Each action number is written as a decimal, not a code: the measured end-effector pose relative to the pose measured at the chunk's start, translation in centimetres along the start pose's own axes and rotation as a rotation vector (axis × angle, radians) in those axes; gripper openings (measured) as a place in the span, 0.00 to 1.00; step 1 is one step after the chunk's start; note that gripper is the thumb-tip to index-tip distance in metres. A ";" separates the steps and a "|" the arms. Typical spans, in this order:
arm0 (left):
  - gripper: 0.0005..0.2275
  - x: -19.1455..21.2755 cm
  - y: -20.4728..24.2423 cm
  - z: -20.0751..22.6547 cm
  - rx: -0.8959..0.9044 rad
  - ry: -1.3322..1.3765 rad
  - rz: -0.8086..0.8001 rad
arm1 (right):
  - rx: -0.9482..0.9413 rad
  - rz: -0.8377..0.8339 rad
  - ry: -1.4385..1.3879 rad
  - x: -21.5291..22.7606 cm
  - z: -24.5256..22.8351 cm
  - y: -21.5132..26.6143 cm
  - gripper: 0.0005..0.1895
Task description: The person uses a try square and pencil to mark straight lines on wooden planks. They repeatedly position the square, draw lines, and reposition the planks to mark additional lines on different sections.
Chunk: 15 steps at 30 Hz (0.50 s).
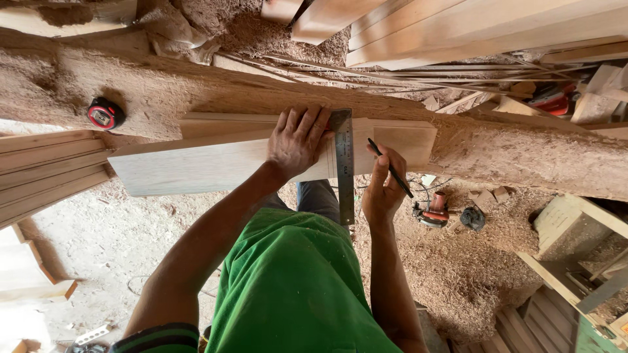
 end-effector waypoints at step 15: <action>0.22 1.2 -0.2 0.3 -0.047 -0.018 0.102 | 0.026 -0.114 0.243 -2.0 1.4 -0.6 0.17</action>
Point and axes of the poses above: each hand's wrist, its own y-axis away from the middle knuckle, its own x-axis out of the back of the hand, z = x × y, the point moved 9 cm from there along -y, towards the middle knuckle, and after that the axes turned 8 degrees about -z, right-handed, at the moved point
